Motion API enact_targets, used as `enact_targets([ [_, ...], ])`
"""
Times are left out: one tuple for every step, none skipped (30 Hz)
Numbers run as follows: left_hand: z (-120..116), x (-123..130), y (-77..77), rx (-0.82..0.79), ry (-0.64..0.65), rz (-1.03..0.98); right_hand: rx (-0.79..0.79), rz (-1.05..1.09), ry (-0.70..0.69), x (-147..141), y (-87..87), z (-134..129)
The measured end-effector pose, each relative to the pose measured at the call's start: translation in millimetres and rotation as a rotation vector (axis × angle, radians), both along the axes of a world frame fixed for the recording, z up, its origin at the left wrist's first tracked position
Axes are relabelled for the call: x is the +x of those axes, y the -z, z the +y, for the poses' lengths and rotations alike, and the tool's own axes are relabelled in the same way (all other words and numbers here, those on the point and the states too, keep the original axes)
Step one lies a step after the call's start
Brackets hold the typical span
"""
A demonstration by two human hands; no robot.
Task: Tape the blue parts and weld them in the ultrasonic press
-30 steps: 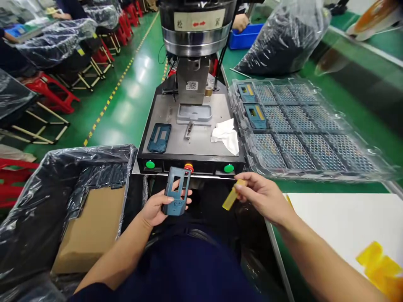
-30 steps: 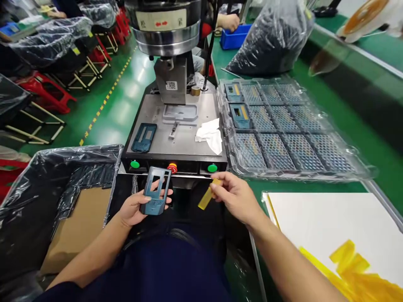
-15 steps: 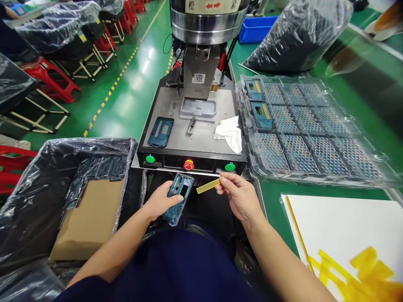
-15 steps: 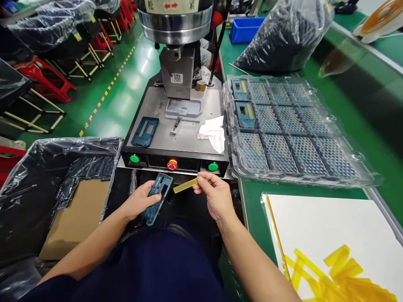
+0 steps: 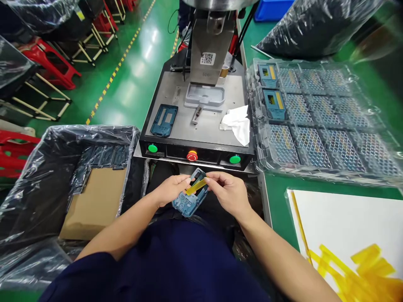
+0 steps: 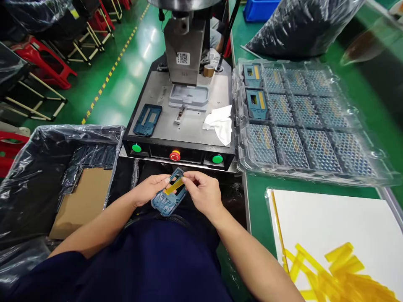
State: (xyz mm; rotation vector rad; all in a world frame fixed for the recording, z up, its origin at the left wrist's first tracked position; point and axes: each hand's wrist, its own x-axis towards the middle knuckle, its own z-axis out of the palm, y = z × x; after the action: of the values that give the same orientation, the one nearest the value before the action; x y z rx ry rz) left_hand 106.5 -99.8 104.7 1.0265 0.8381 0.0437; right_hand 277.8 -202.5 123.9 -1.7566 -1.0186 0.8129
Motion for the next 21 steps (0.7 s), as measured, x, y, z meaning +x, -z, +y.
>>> enact_targets([
  [-0.4, 0.0, -0.2, -0.023, 0.0, -0.009, -0.007, -0.029, -0.009, -1.1, -0.2, 1.0],
  [-0.7, 0.0, -0.3, -0.035, 0.003, -0.016, -0.012, -0.05, -0.018, -2.2, -0.2, 1.8],
  [-0.9, 0.0, -0.6, -0.039, 0.009, -0.022, -0.017, -0.065, -0.027, -3.3, 0.0, 2.5],
  [-1.1, 0.0, -0.9, -0.037, 0.018, -0.026, -0.021, -0.075, -0.037, -4.4, 0.4, 3.0],
  [-1.3, 0.0, -1.3, -0.03, 0.032, -0.03, -0.025, -0.085, -0.044, -5.5, 1.0, 3.3],
  [-1.4, 0.2, -1.7, -0.023, 0.048, -0.034, -0.03, -0.094, -0.049, -6.5, 1.6, 3.4],
  [-1.6, 0.3, -2.1, -0.015, 0.062, -0.038, -0.034, -0.103, -0.051, -7.3, 2.3, 3.3],
  [-1.8, 0.5, -2.3, -0.011, 0.072, -0.041, -0.037, -0.111, -0.053, -7.8, 3.0, 3.1],
  [-2.0, 0.6, -2.2, -0.008, 0.079, -0.043, -0.039, -0.117, -0.053, -8.0, 3.6, 2.8],
  [-2.2, 0.7, -1.9, -0.004, 0.084, -0.046, -0.039, -0.12, -0.051, -7.9, 4.1, 2.4],
  [-2.4, 0.6, -1.4, -0.003, 0.087, -0.049, -0.039, -0.121, -0.047, -7.5, 4.4, 2.0],
  [-2.4, 0.5, -0.7, -0.003, 0.091, -0.053, -0.041, -0.119, -0.041, -6.9, 4.5, 1.7],
  [-2.4, 0.4, 0.0, -0.006, 0.095, -0.058, -0.043, -0.114, -0.035, -6.2, 4.6, 1.4],
  [-2.4, 0.2, 0.5, -0.009, 0.099, -0.062, -0.045, -0.106, -0.031, -5.6, 4.5, 1.3],
  [-2.2, 0.1, 0.8, -0.009, 0.102, -0.062, -0.046, -0.099, -0.027, -5.0, 4.4, 1.2],
  [-2.1, 0.0, 0.7, -0.008, 0.105, -0.061, -0.046, -0.09, -0.023, -4.7, 4.2, 1.3],
  [-2.0, 0.0, 0.3, -0.004, 0.108, -0.058, -0.046, -0.075, -0.021, -4.5, 4.1, 1.5],
  [-1.9, 0.1, -0.3, 0.004, 0.111, -0.054, -0.046, -0.053, -0.017, -4.6, 4.0, 1.8],
  [-1.9, 0.2, -0.9, 0.013, 0.114, -0.05, -0.046, -0.022, -0.011, -4.7, 3.9, 2.3],
  [-1.9, 0.2, -1.5, 0.022, 0.116, -0.046, -0.047, 0.012, -0.005, -4.9, 3.8, 2.7],
  [-2.0, 0.2, -1.9, 0.03, 0.117, -0.044, -0.048, 0.046, 0.002, -5.1, 3.6, 3.2],
])
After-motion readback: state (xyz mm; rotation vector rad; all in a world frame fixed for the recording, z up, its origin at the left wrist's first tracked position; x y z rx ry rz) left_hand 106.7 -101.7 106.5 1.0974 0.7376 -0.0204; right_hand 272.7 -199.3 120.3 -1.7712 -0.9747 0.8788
